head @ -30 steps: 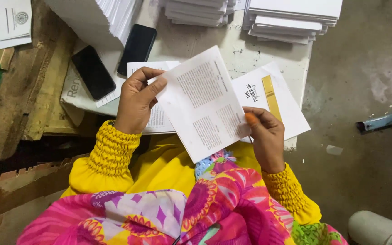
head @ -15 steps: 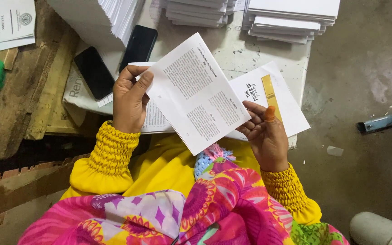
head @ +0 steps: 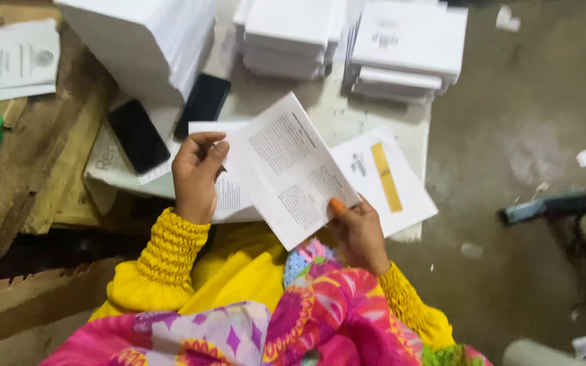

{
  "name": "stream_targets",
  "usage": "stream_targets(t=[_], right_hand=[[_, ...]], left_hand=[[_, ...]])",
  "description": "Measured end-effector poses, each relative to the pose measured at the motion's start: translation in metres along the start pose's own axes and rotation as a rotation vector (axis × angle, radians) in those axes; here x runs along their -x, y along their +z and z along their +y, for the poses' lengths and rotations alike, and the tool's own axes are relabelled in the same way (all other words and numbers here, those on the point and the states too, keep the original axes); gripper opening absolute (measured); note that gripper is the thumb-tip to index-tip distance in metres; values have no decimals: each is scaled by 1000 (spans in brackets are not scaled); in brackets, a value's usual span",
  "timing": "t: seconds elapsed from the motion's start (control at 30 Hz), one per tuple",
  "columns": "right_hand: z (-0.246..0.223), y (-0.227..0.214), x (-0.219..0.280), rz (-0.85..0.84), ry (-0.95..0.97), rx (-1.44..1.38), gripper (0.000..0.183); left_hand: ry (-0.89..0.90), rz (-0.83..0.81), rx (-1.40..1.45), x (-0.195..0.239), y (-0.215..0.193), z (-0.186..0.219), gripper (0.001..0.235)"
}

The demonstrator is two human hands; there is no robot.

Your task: Folding printed paper sheets into booklets and creasing the edges with a hand tool.

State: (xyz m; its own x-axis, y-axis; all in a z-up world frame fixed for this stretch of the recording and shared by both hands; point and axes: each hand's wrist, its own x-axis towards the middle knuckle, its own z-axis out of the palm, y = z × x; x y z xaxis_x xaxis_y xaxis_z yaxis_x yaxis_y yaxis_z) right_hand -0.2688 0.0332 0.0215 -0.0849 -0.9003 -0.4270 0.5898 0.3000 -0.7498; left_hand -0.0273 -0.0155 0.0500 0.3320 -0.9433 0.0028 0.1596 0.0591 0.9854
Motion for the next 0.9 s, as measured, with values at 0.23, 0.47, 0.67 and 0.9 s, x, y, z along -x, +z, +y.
stream_targets(t=[0.23, 0.47, 0.67, 0.9], right_hand=[[-17, -23, -6, 41, -172, 213, 26], [-61, 2, -4, -49, -518, 518, 31], [-41, 69, 6, 22, -1249, 1161, 20], [50, 139, -16, -161, -1848, 1536, 23]], left_hand=[[91, -118, -178, -15, -42, 35, 36], [46, -735, -153, 27, -105, 206, 43], [-45, -263, 572, 16, -161, 154, 62], [-119, 15, 19, 23, -144, -67, 31]])
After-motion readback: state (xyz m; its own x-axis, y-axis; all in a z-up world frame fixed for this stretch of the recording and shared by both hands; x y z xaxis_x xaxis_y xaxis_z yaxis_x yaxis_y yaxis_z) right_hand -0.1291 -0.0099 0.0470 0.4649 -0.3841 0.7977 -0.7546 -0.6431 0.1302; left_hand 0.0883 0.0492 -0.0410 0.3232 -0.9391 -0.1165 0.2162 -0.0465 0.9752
